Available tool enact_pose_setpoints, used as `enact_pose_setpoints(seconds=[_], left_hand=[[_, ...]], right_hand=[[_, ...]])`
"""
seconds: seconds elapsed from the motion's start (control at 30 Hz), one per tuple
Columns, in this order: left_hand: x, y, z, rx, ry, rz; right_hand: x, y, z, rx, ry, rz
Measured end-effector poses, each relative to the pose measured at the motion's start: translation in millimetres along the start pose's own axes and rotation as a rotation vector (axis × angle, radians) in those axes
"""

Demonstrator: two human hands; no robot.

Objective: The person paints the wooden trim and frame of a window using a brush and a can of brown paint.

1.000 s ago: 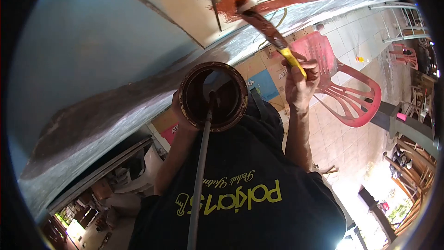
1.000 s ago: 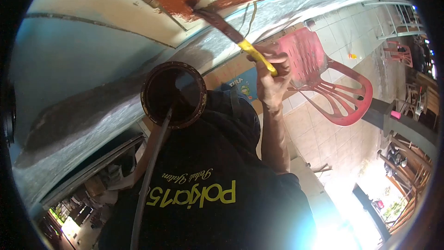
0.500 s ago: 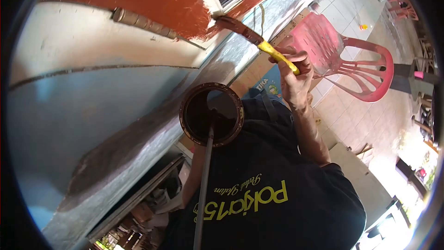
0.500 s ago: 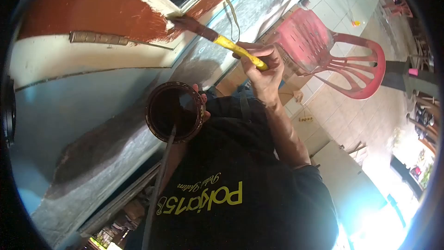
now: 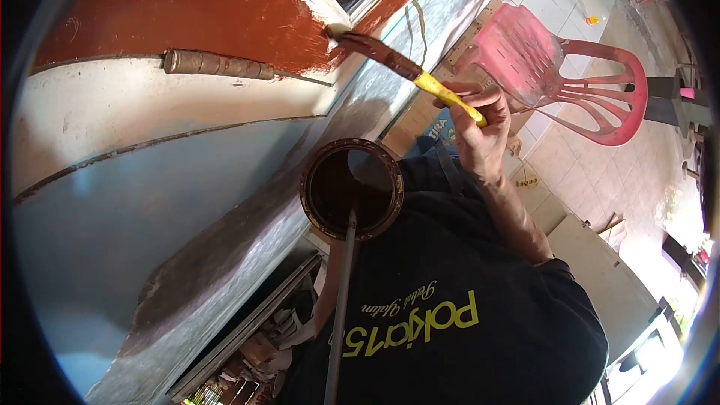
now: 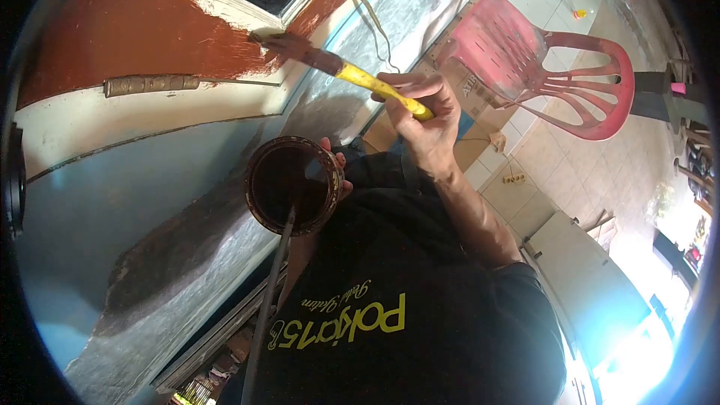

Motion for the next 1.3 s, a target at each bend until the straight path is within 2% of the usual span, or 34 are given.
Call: enact_pose_setpoints(seconds=[0.07, 0.2, 0.37, 0.47, 0.63, 0.77, 0.87, 1.0, 1.1, 1.3], left_hand=[[-0.4, -1.6, -1.0, 0.003, 0.002, -0.012], [-1.0, -1.4, -2.5, 0.003, 0.002, -0.023], [-0.5, -3.8, -2.9, 0.007, 0.006, -0.05], [-1.1, -4.4, -3.2, 0.015, 0.008, -0.057], [-2.0, -4.7, -4.1, 0.009, 0.003, -0.069], [-2.4, -6.8, -4.1, 0.022, 0.009, -0.079], [-2.3, -6.3, -4.1, 0.023, 0.004, -0.085], [-3.0, -8.1, -5.0, 0.017, 0.003, -0.091], [-4.3, -9.4, -4.8, 0.024, 0.004, -0.103], [-5.1, -10.8, -6.7, 0.018, 0.0, -0.11]], right_hand=[[-7.4, -0.6, -0.1, 0.004, -0.019, -0.027], [2.3, 4.5, -2.5, -0.004, 0.069, 0.014], [-12.3, -2.1, -3.8, 0.034, -0.004, 0.043], [-5.3, 4.5, -4.8, -0.02, 0.045, 0.006], [-9.9, -10.4, -6.2, 0.086, -0.03, -0.003], [-11.4, -1.1, -7.0, 0.007, 0.019, -0.05], [-4.5, -4.9, -7.6, 0.031, 0.055, -0.086], [-15.5, -15.4, -5.9, 0.09, -0.018, -0.074], [-10.7, -8.2, -4.2, 0.034, 0.032, -0.103], [-16.3, -25.3, -1.2, 0.122, -0.007, -0.127]])
Point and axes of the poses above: each hand's wrist, its own z-axis towards the middle knuckle, its own x-axis out of the back of the hand, y = z × x, the point moved 7 cm from there along z, towards the middle knuckle, and after that the axes turned 12 degrees about -y, right-handed, at the moved point
